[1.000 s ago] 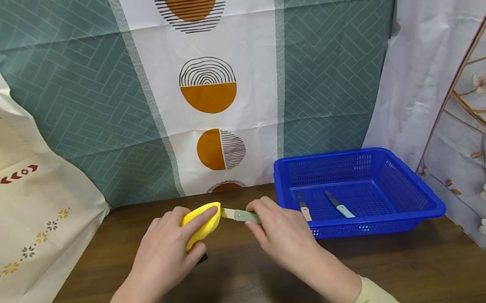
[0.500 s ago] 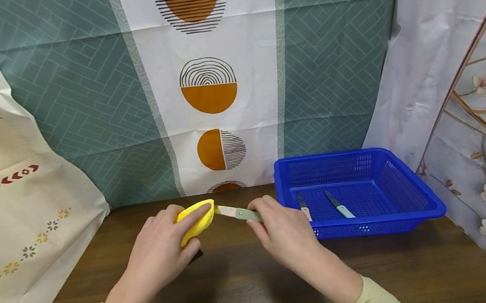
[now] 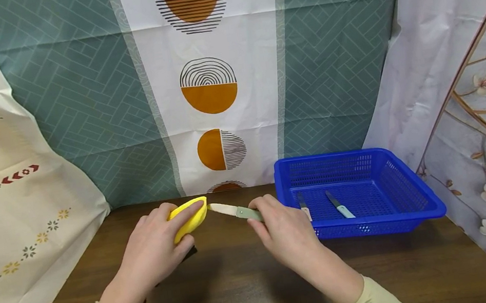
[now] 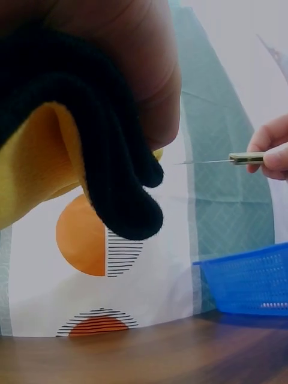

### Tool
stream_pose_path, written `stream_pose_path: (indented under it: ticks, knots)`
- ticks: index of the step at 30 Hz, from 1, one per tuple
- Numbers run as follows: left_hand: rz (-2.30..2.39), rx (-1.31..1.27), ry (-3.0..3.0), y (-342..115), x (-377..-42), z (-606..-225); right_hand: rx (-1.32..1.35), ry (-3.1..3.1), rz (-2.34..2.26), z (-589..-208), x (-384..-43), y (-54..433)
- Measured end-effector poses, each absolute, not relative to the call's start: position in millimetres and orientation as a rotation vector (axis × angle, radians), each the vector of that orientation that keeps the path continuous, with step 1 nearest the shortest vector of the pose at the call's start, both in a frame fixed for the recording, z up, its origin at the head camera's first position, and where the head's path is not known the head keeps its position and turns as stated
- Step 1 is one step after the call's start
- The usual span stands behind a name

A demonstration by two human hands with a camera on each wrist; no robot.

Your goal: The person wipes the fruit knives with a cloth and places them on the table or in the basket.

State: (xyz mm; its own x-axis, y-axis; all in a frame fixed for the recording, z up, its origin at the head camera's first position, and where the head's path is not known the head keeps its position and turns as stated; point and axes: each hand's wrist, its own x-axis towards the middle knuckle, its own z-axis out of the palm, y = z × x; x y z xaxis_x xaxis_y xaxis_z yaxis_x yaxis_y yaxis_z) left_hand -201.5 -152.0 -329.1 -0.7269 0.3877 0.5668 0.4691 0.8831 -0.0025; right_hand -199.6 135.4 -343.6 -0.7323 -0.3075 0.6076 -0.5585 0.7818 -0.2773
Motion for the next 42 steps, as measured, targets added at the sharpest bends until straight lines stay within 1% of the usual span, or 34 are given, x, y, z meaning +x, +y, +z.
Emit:
stream_pose_path:
  ticks: [18,42]
  knots:
    - [-0.198,-0.596,-2.475,-154,-202,-326,0.627,-2.44,0.622,-343,-199,136]
    - [-0.142,-0.766,-2.373,-129,-189,-332,0.618,-2.452,0.598,-347,-200,133]
